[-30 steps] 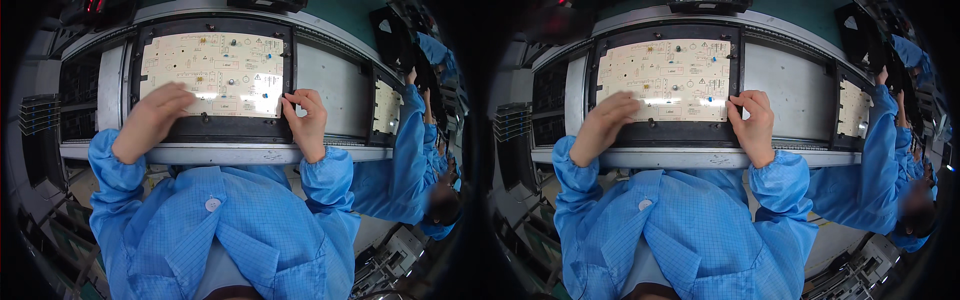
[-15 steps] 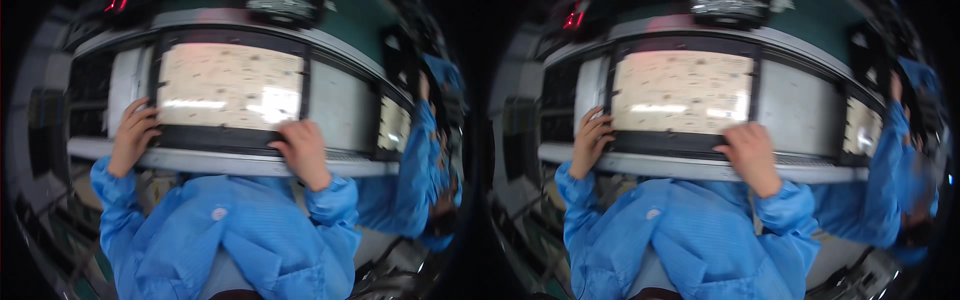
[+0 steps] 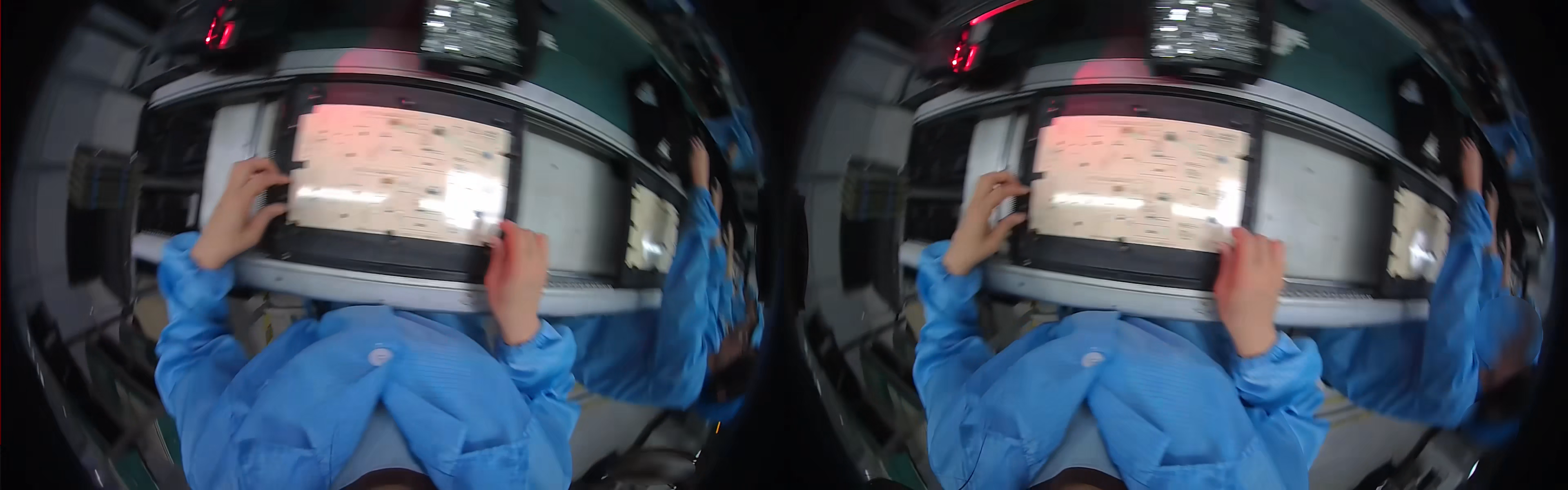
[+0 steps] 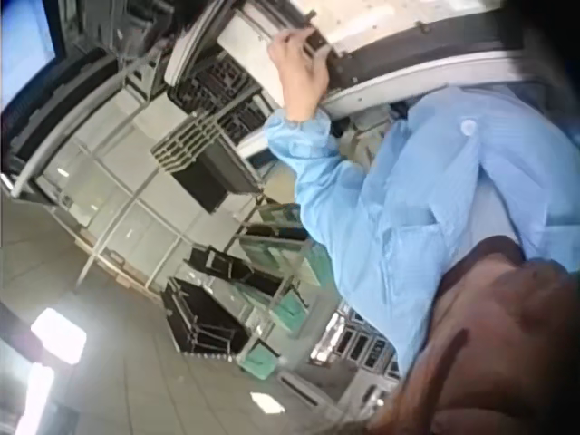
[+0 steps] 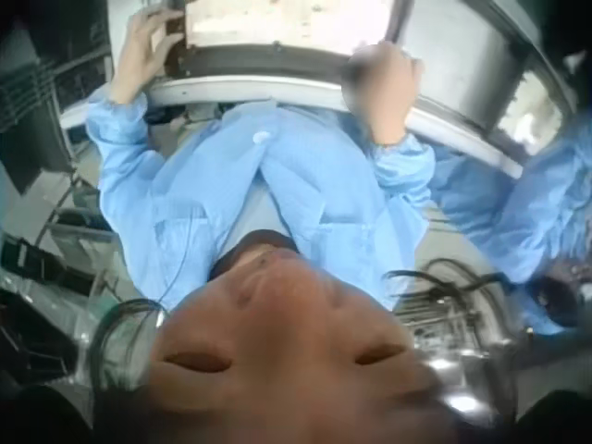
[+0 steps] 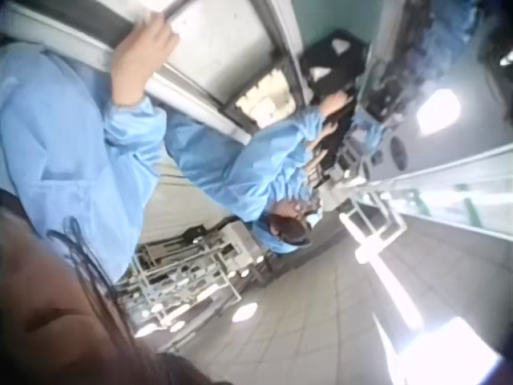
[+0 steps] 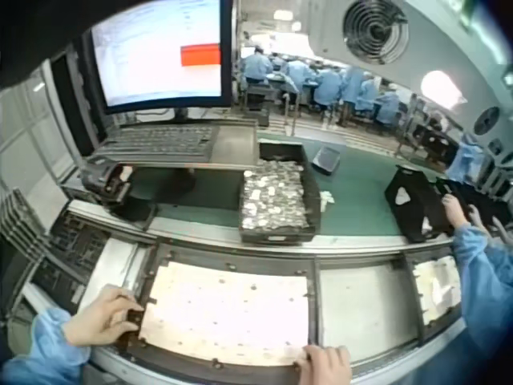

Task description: Placing electronic components on boards and moving them along an assembly line.

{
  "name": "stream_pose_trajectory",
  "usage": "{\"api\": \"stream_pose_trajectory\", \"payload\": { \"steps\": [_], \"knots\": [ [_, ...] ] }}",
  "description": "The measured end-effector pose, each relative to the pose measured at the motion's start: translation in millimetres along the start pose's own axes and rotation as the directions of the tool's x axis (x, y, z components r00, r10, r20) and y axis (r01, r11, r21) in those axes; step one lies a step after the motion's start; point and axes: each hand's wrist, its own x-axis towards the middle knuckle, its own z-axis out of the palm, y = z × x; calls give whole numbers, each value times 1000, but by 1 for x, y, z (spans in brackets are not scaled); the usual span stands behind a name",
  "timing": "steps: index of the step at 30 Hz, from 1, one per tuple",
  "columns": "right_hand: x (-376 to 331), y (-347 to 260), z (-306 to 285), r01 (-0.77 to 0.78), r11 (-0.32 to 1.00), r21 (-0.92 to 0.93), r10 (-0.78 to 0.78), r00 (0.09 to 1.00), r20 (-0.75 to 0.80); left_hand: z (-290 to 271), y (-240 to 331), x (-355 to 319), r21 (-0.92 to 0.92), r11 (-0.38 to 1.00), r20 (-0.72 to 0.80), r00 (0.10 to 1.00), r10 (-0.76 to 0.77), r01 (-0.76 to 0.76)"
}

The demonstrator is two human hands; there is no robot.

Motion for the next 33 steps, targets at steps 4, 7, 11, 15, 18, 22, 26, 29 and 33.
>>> {"api": "stream_pose_trajectory", "payload": {
  "steps": [4, 7, 11, 15, 18, 22, 26, 29, 33],
  "knots": [
    [9, -3, 0, 17, 996, 86, -21, 999, 45, 30, -4, -11, 100, 988, -219, 972, -90, 114],
    [15, -5, 3, 42, 994, 100, -51, 995, 89, 36, -4, -17, 5, 987, -282, 947, -155, 163],
    [24, -4, 2, 28, 993, 112, -42, 992, 122, 37, -8, -18, -144, 980, -276, 946, -173, 137],
    [39, 3, -12, 53, 991, 124, -68, 991, 117, 33, -12, -14, -65, 997, -262, 963, -61, 46],
    [58, 17, -23, 32, 991, 128, -47, 993, 109, 27, -10, -10, -95, 994, -150, 987, -63, 49],
    [91, 46, -27, 101, 990, 103, -113, 987, 117, 9, -7, 5, -100, 994, 14, 999, -38, 39],
    [134, 71, 0, 150, 980, 132, -173, 967, 186, -8, -17, 45, 94, 994, -142, 988, 67, -54],
    [159, 79, 17, 245, 964, 99, -259, 952, 165, -9, -50, 63, 168, 967, -63, 976, 207, -194],
    [168, 82, 31, 214, 957, 195, -245, 957, 153, -11, -64, 82, 121, 947, -17, 953, 302, -298]
  ]
}}
